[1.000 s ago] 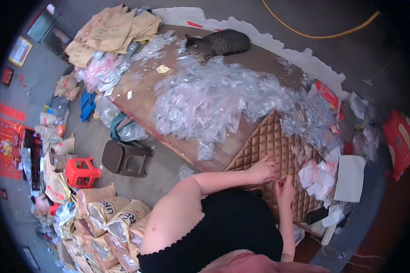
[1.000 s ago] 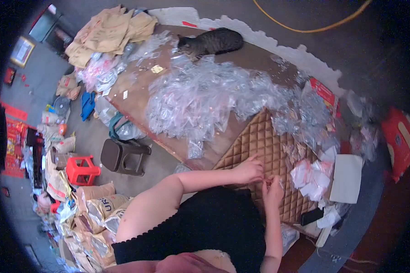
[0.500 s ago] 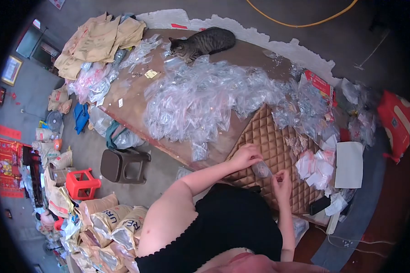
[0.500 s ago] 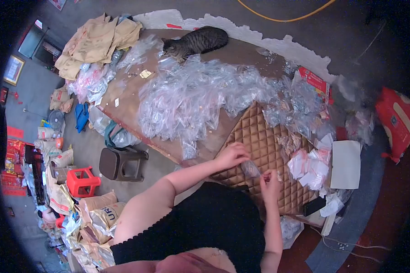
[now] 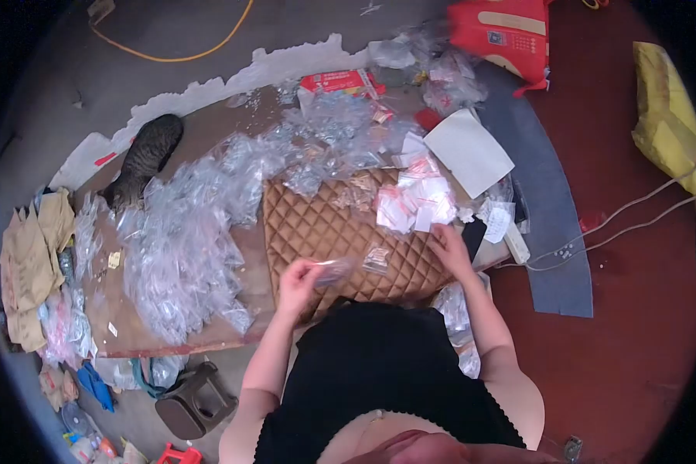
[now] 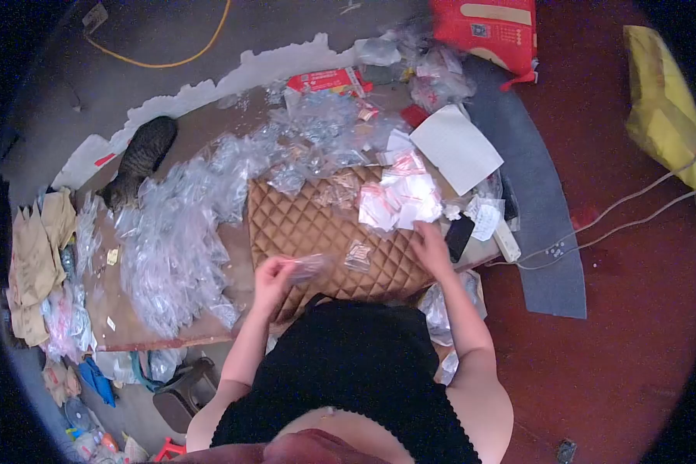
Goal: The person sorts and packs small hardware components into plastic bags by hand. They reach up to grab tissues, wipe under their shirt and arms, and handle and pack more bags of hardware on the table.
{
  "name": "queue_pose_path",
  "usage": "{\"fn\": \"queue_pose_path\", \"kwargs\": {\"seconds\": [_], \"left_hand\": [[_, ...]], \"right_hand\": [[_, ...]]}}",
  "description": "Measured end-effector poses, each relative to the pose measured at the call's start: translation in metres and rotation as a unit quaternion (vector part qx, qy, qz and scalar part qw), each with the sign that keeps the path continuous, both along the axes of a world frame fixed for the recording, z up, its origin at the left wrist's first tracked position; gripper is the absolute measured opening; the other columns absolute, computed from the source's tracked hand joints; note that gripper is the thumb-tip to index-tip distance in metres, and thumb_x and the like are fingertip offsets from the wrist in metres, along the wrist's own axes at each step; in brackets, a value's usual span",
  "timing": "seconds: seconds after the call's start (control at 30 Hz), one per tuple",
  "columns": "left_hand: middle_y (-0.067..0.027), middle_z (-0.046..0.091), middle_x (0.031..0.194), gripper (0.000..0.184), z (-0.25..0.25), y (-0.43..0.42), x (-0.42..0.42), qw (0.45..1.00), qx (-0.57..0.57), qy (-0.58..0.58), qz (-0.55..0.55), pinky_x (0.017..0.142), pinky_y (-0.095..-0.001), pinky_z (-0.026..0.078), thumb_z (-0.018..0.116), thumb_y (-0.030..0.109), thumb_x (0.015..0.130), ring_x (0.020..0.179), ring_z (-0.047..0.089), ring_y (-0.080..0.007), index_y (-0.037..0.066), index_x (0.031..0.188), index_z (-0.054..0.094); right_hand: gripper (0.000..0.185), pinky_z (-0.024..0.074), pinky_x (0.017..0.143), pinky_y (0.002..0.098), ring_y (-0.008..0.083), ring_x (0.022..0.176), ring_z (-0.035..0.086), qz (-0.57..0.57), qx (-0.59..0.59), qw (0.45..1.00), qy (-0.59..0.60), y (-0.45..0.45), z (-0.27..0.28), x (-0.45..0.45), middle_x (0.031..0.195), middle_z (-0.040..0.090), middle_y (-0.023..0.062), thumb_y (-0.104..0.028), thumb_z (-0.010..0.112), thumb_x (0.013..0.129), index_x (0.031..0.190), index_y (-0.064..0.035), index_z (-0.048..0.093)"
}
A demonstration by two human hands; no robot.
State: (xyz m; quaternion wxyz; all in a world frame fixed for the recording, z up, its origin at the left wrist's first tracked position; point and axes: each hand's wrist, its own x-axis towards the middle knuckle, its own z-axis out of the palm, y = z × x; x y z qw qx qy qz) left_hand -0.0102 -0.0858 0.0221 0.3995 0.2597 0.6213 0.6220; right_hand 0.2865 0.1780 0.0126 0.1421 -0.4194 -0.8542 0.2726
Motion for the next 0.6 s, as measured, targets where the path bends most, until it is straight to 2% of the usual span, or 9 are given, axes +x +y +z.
{"fn": "queue_pose_path", "kwargs": {"seconds": [0.07,0.13,0.17,0.2,0.23,0.3,0.4,0.43,0.6], "left_hand": [[-0.0037,0.068,0.09,0.01,0.003,0.005,-0.011,0.997,0.025,-0.026,0.061,0.077,-0.0252,0.051,0.065,0.01,0.091,0.083,0.062,-0.01,0.001,0.095,0.063],[-0.0036,0.068,0.088,0.009,-0.032,0.001,-0.03,0.995,0.018,-0.012,0.095,0.077,-0.0257,0.051,0.065,0.009,0.091,0.082,0.063,-0.0103,0.001,0.093,0.063],[-0.0063,0.067,0.098,0.014,-0.063,-0.006,-0.042,0.994,-0.074,0.03,0.08,0.084,-0.0281,0.05,0.065,0.008,0.091,0.091,0.062,-0.0133,0.0,0.102,0.061],[-0.009,0.066,0.107,0.022,-0.087,-0.01,-0.046,0.982,-0.164,0.072,0.065,0.09,-0.0306,0.049,0.064,0.007,0.09,0.099,0.062,-0.0162,0.0,0.111,0.059],[-0.009,0.066,0.107,0.022,-0.102,-0.011,-0.041,0.982,-0.161,0.075,0.063,0.09,-0.0306,0.049,0.064,0.007,0.09,0.099,0.062,-0.0162,0.0,0.111,0.059],[-0.0149,0.054,0.129,0.047,-0.122,-0.013,-0.026,0.977,-0.02,0.056,0.204,0.104,-0.0357,0.041,0.062,0.005,0.09,0.12,0.053,-0.0227,0.001,0.133,0.044],[-0.0171,0.042,0.141,0.062,-0.087,-0.019,-0.013,0.966,-0.089,0.077,0.231,0.11,-0.0383,0.033,0.059,0.002,0.09,0.131,0.042,-0.0258,0.002,0.143,0.028],[-0.0171,0.042,0.141,0.062,-0.088,-0.02,-0.011,0.965,-0.086,0.078,0.235,0.11,-0.0383,0.033,0.059,0.002,0.09,0.131,0.042,-0.0258,0.002,0.143,0.028],[-0.0155,0.05,0.132,0.054,-0.091,-0.038,-0.009,0.965,-0.133,0.043,0.22,0.104,-0.0361,0.04,0.06,0.0,0.089,0.121,0.051,-0.024,0.001,0.138,0.038]], "right_hand": [[0.048,0.0477,0.087,0.0365,0.0274,0.106,0.059,-0.048,0.068,0.996,0.011,0.043,-0.004,0.025,0.114,0.061,0.0154,-0.017,0.067,0.084,0.126,-0.002,0.051],[0.065,0.0484,0.086,0.037,0.0263,0.104,0.059,-0.173,-0.018,0.979,0.104,0.088,-0.018,0.044,0.118,0.059,0.0143,-0.015,0.069,0.082,0.138,-0.0032,0.037],[0.071,0.0488,0.084,0.0358,0.0232,0.099,0.059,-0.217,-0.093,0.95,0.206,0.125,-0.05,0.062,0.119,0.059,0.014,-0.012,0.069,0.081,0.141,-0.0048,0.032],[0.073,0.0491,0.083,0.0359,0.0223,0.098,0.059,-0.267,-0.136,0.932,0.201,0.146,-0.049,0.066,0.12,0.059,0.0126,-0.011,0.07,0.08,0.142,-0.0053,0.031],[0.076,0.0494,0.082,0.0361,0.0214,0.097,0.059,-0.317,-0.178,0.911,0.196,0.166,-0.046,0.068,0.12,0.059,0.0112,-0.011,0.072,0.079,0.142,-0.0059,0.03],[0.076,0.0497,0.082,0.0363,0.0216,0.098,0.059,-0.365,-0.196,0.886,0.207,0.21,-0.056,0.07,0.12,0.059,0.0101,-0.011,0.073,0.077,0.141,-0.006,0.033],[0.074,0.05,0.081,0.0371,0.0223,0.1,0.059,-0.393,-0.216,0.849,0.279,0.255,-0.067,0.067,0.119,0.059,0.0083,-0.011,0.077,0.073,0.137,-0.006,0.039],[0.072,0.05,0.081,0.0377,0.0227,0.101,0.059,-0.375,-0.219,0.835,0.337,0.269,-0.071,0.065,0.119,0.059,0.0076,-0.011,0.078,0.071,0.134,-0.0057,0.042],[0.065,0.0493,0.081,0.0328,0.0208,0.097,0.061,-0.479,-0.103,0.824,0.285,0.307,-0.118,0.053,0.115,0.063,0.0058,-0.015,0.083,0.071,0.125,0.0002,0.05]]}}
